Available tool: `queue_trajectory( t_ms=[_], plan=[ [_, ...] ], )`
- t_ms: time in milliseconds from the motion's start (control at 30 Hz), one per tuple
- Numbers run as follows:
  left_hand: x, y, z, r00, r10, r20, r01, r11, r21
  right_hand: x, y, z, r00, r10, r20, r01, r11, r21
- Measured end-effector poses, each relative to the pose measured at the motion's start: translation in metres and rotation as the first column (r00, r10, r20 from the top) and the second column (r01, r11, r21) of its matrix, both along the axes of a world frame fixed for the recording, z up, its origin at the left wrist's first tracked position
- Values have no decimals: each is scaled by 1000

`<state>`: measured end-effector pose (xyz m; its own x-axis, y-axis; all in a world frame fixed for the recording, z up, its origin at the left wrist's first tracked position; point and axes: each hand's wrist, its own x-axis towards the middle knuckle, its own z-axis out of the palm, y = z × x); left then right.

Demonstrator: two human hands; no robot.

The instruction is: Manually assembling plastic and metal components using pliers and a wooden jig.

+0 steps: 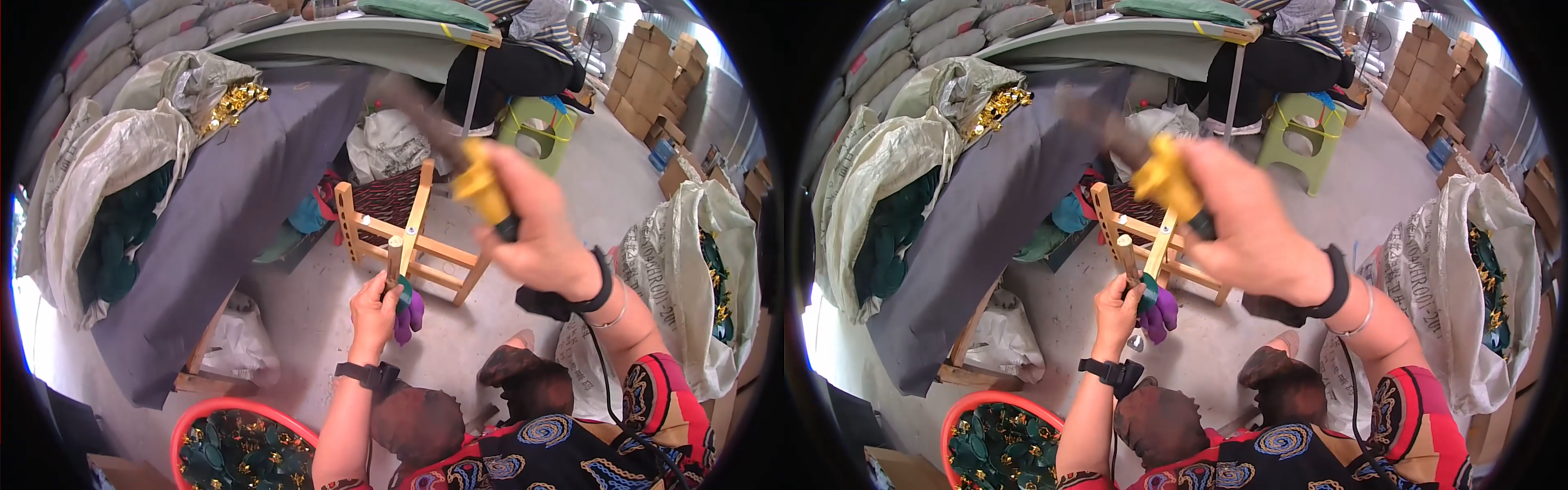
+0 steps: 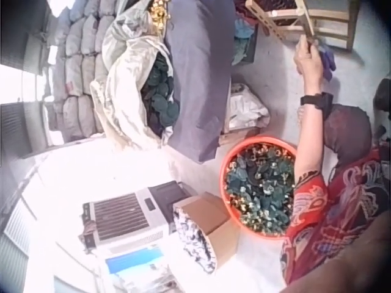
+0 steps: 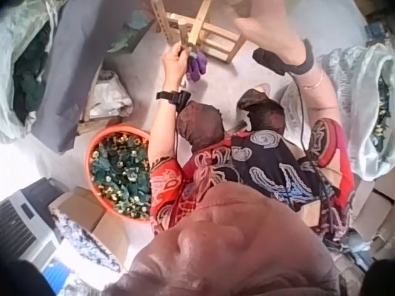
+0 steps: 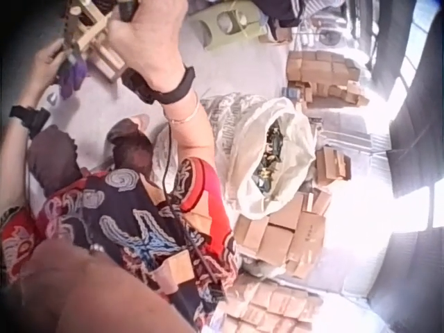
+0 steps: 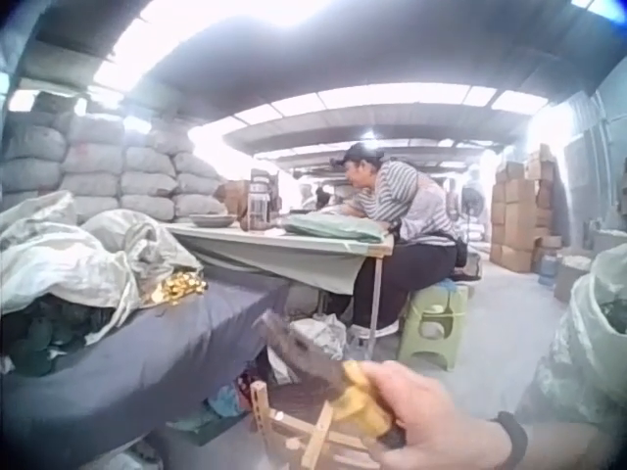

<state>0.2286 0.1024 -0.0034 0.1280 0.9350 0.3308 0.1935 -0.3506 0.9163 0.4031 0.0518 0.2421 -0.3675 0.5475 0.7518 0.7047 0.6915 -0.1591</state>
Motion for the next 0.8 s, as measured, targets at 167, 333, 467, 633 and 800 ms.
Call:
queue_trajectory(
  t_ms=[167,333,467,633,800],
  plan=[
    [2,6,2,1000,0,21,1,1000,-17,5,0,-47,917,-122,379,232,938,-260],
    [9,11,5,999,-22,-38,23,1000,13,10,-3,-51,995,-95,20,93,873,-479],
    [-16,0,-1,986,-4,-169,17,997,73,-29,5,-84,962,239,-129,-264,932,-246],
    [-9,-2,-13,989,1,-147,20,989,144,-45,-1,-120,972,74,-224,-209,711,-671],
    [4,-10,23,966,-66,-251,105,984,146,-15,-29,-120,843,-207,-496,-54,886,-460]
  ],
)
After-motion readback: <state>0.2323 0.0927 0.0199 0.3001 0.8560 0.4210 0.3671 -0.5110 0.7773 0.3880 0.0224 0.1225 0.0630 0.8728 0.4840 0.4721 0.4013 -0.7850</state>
